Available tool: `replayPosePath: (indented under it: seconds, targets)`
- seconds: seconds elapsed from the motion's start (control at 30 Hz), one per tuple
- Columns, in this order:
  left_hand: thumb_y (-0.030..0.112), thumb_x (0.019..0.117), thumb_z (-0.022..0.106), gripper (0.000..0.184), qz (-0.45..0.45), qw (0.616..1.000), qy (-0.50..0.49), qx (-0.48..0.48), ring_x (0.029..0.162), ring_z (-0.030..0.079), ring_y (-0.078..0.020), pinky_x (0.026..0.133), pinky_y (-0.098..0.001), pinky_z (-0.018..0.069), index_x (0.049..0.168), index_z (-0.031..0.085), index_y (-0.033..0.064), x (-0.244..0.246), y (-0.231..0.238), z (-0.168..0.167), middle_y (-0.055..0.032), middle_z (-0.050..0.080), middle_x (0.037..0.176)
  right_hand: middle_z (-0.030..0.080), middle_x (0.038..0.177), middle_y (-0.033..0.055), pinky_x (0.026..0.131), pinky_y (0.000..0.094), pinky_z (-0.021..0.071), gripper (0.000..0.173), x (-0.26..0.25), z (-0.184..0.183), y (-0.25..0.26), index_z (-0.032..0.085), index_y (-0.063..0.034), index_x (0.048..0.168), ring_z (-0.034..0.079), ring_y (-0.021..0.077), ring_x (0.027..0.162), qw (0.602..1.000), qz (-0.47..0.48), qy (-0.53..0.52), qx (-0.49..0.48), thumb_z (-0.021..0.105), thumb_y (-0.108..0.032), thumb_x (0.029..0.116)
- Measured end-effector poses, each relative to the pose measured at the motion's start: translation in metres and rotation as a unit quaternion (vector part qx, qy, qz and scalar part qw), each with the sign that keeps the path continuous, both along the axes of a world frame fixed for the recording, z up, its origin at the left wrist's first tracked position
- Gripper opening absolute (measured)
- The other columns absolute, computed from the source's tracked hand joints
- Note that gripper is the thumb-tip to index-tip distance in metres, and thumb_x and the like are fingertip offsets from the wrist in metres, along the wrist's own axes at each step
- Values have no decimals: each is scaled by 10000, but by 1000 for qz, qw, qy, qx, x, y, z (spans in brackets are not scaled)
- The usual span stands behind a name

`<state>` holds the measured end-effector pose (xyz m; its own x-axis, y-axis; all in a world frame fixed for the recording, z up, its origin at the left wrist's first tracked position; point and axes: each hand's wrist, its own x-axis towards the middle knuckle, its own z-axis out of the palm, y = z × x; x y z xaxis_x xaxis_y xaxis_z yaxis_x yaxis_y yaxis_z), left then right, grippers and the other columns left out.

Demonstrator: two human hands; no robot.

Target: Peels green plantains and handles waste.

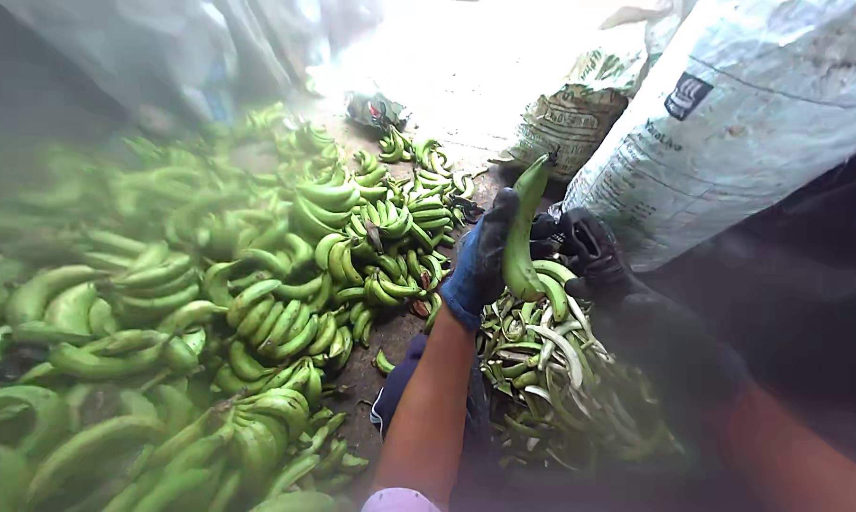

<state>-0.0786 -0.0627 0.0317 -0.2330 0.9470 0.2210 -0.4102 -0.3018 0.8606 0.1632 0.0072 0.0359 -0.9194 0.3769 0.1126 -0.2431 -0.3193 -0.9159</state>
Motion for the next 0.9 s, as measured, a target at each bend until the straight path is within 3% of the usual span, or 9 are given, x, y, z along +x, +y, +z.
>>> replayPosePath:
  seconds: [0.03,0.07,0.13,0.2,0.33,0.47,0.53,0.73,0.9]
  targets:
    - [599,1035,409,556,13,999,13,-31,917,719,-226,748,-400,616,1318,608,164,8,-11,10,-114,725,1100,700,1083,7,708,231,574,455,6,0,1,596,-243,1370,658,63,795,998,-43,-14,31,673,-298,925]
    - [583,1029,441,499,19,999,21,-44,902,714,-175,736,-355,616,1318,604,211,14,-17,17,-60,727,1089,702,1114,25,822,293,594,446,11,0,4,588,-222,1368,683,110,924,994,-61,-31,83,685,-259,935]
    - [535,1044,447,453,28,998,32,-52,881,717,-141,723,-327,619,1320,602,210,24,-20,21,-31,735,1076,682,1239,24,924,323,583,598,18,2,8,464,-250,1506,674,139,1087,969,-54,-102,220,682,-281,950]
    - [508,1057,428,423,33,997,44,-57,825,691,-99,672,-281,601,1307,603,214,31,-19,23,-2,723,1034,683,1205,2,824,309,586,607,19,-2,4,454,-257,1530,669,98,978,933,-46,-159,319,652,-302,958]
    - [518,1062,423,450,50,995,63,-66,826,701,-138,671,-315,606,1296,630,195,32,-22,20,-45,729,1040,712,1159,-29,800,258,587,588,24,-3,-10,493,-252,1523,663,18,926,911,-68,-128,385,640,-400,974]
    - [520,1057,427,395,100,983,114,-103,738,683,-92,589,-257,576,1306,600,267,31,-27,22,16,718,976,712,1094,-18,781,344,580,511,27,0,-9,589,-312,1442,660,65,923,833,-116,-136,523,599,-511,971]
    - [502,1073,396,432,90,986,110,-88,789,691,-106,622,-273,595,1393,577,275,36,-26,26,-3,723,1052,702,1070,-11,731,368,576,503,25,2,-7,585,-353,1436,667,97,897,795,-131,-170,568,566,-550,975]
    - [488,1084,365,427,85,988,122,-47,863,672,-56,696,-256,595,1380,573,261,47,-29,16,37,697,1093,702,1092,58,761,433,575,531,16,11,-3,610,-243,1421,679,201,957,741,-180,-155,628,556,-481,950]
    - [434,1068,423,399,75,988,127,-40,882,652,-21,725,-227,585,1391,517,221,64,-32,21,61,667,1099,682,1236,109,949,520,523,507,14,14,15,603,-246,1429,651,279,1126,710,-248,-156,640,592,-462,971]
